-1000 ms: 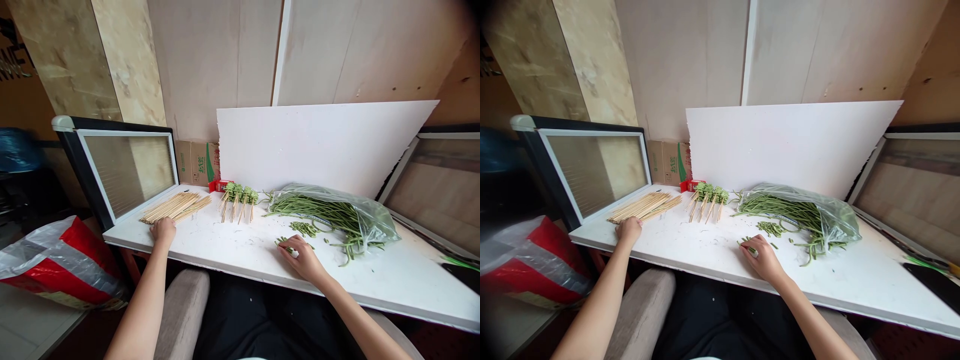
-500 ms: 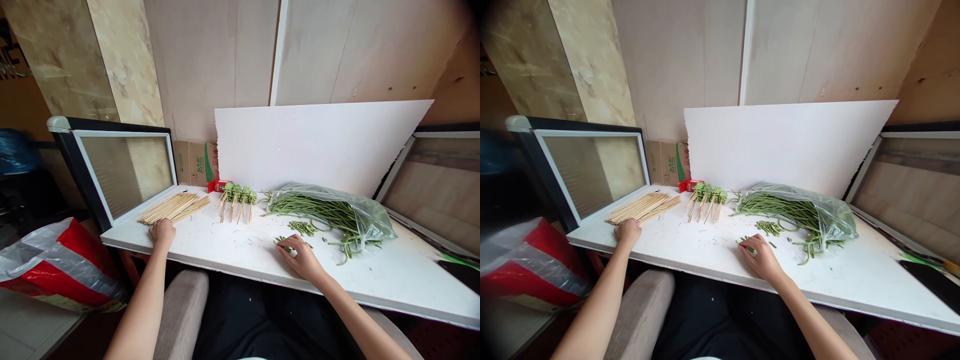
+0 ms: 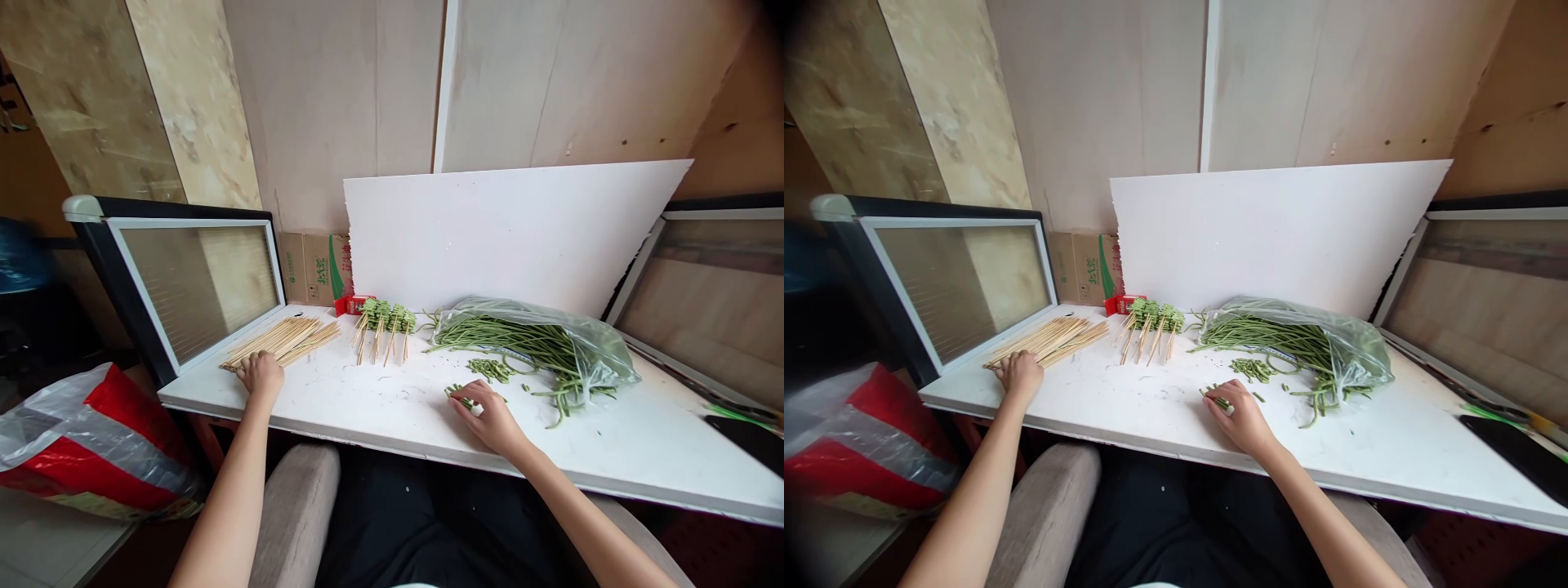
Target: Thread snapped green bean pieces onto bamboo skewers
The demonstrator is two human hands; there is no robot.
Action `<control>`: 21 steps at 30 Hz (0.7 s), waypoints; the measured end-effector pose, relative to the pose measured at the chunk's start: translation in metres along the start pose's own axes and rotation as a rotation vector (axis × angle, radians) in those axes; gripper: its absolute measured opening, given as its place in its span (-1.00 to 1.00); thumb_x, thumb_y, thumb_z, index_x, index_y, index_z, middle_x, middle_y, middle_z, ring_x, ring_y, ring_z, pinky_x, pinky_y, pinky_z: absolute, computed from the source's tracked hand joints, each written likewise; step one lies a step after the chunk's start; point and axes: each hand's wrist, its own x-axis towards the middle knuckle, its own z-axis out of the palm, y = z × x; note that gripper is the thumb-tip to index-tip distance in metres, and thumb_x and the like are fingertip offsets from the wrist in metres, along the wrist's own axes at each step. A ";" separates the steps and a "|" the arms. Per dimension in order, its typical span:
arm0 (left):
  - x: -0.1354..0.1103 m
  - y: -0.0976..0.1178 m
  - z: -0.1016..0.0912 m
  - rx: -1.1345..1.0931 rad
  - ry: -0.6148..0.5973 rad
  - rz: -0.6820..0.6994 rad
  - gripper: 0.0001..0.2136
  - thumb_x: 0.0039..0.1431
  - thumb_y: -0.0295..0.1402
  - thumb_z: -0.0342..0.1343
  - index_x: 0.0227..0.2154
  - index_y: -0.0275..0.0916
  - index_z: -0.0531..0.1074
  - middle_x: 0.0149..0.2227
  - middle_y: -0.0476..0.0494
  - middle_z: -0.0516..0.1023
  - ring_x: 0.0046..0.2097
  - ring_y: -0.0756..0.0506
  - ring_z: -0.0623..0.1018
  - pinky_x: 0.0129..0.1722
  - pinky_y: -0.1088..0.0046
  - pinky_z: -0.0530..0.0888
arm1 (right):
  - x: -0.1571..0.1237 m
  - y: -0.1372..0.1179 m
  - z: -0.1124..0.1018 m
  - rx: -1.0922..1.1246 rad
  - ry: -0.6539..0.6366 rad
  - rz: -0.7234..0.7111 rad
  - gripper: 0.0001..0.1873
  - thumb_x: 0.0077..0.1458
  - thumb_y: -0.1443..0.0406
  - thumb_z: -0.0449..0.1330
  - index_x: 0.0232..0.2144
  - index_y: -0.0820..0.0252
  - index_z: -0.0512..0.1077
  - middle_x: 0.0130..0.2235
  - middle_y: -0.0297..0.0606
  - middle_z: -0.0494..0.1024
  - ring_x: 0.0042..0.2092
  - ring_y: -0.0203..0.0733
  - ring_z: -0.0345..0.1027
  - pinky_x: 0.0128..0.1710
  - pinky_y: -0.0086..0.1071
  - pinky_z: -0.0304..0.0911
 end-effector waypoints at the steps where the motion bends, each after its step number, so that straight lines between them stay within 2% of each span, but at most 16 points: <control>1: 0.001 0.005 -0.002 -0.048 0.031 0.017 -0.71 0.22 -0.50 0.01 -0.05 -0.37 0.50 0.05 -0.54 0.55 0.23 -0.49 0.38 0.17 -0.13 0.27 | 0.000 0.001 0.001 0.026 0.021 0.023 -0.62 0.32 0.00 0.12 -0.20 0.09 0.61 -0.21 -0.07 0.65 -0.13 0.06 0.46 -0.17 -0.13 0.42; 3: 0.001 0.019 -0.005 -0.146 0.048 0.070 -0.75 0.24 -0.50 -0.01 -0.10 -0.30 0.51 -0.12 -0.38 0.64 0.05 -0.37 0.54 0.11 -0.02 0.37 | 0.000 0.005 0.003 0.089 0.079 0.097 -0.60 0.28 -0.04 0.17 -0.21 0.10 0.62 -0.18 -0.08 0.66 -0.17 0.03 0.49 -0.22 -0.18 0.42; 5: -0.004 0.041 -0.005 -0.283 -0.011 0.159 -0.77 0.27 -0.45 -0.01 -0.11 -0.25 0.51 -0.22 -0.24 0.66 -0.13 -0.23 0.62 -0.03 0.19 0.48 | 0.000 0.010 0.004 0.172 0.151 0.198 -0.57 0.23 -0.07 0.21 -0.23 0.12 0.63 -0.19 -0.09 0.67 -0.24 -0.01 0.51 -0.24 -0.20 0.42; 7: -0.016 0.067 0.000 -0.554 -0.097 0.261 -0.74 0.29 -0.38 -0.03 -0.07 -0.30 0.50 -0.27 -0.21 0.65 -0.26 -0.16 0.62 -0.22 0.33 0.52 | 0.002 0.016 0.002 0.265 0.222 0.291 -0.54 0.17 -0.10 0.25 -0.26 0.15 0.64 -0.19 -0.08 0.68 -0.27 -0.01 0.53 -0.26 -0.21 0.41; 9: -0.037 0.096 0.010 -0.739 -0.188 0.346 -0.68 0.29 -0.30 -0.04 -0.05 -0.34 0.50 -0.33 -0.19 0.63 -0.37 -0.12 0.59 -0.31 0.36 0.52 | 0.004 0.022 -0.003 0.334 0.278 0.356 -0.49 0.12 -0.14 0.28 -0.28 0.19 0.64 -0.18 -0.06 0.68 -0.25 0.03 0.55 -0.27 -0.21 0.41; 13: -0.093 0.143 0.034 -0.836 -0.391 0.474 -0.67 0.30 -0.16 -0.03 -0.23 -0.29 0.53 -0.40 -0.17 0.61 -0.44 -0.11 0.59 -0.33 0.35 0.53 | 0.005 0.036 -0.017 0.389 0.346 0.430 -0.42 0.06 -0.18 0.30 -0.27 0.22 0.65 -0.21 -0.04 0.68 -0.19 0.07 0.55 -0.25 -0.21 0.40; 17: -0.137 0.163 0.049 -0.883 -0.587 0.551 -0.68 0.32 -0.07 -0.04 -0.32 -0.20 0.44 -0.54 -0.05 0.52 -0.38 -0.15 0.65 -0.28 0.36 0.55 | 0.004 0.047 -0.026 0.480 0.419 0.471 -0.42 -0.01 -0.16 0.36 -0.22 0.21 0.64 -0.24 -0.07 0.68 -0.21 0.04 0.53 -0.29 -0.22 0.39; 19: -0.147 0.165 0.051 -0.847 -0.590 0.595 -0.71 0.35 -0.10 -0.08 -0.30 -0.17 0.42 -0.51 -0.05 0.53 -0.36 -0.15 0.65 -0.27 0.35 0.55 | 0.004 0.049 -0.029 0.540 0.459 0.490 -0.43 -0.05 -0.14 0.40 -0.21 0.20 0.64 -0.26 -0.08 0.68 -0.23 0.04 0.53 -0.30 -0.22 0.38; 21: -0.151 0.164 0.052 -0.716 -0.517 0.708 -0.73 0.38 -0.19 -0.13 -0.24 -0.15 0.44 -0.45 -0.09 0.57 -0.31 -0.17 0.63 -0.21 0.32 0.54 | 0.003 0.051 -0.032 0.590 0.470 0.492 -0.46 -0.07 -0.12 0.42 -0.24 0.19 0.64 -0.28 -0.10 0.67 -0.24 0.01 0.51 -0.30 -0.22 0.36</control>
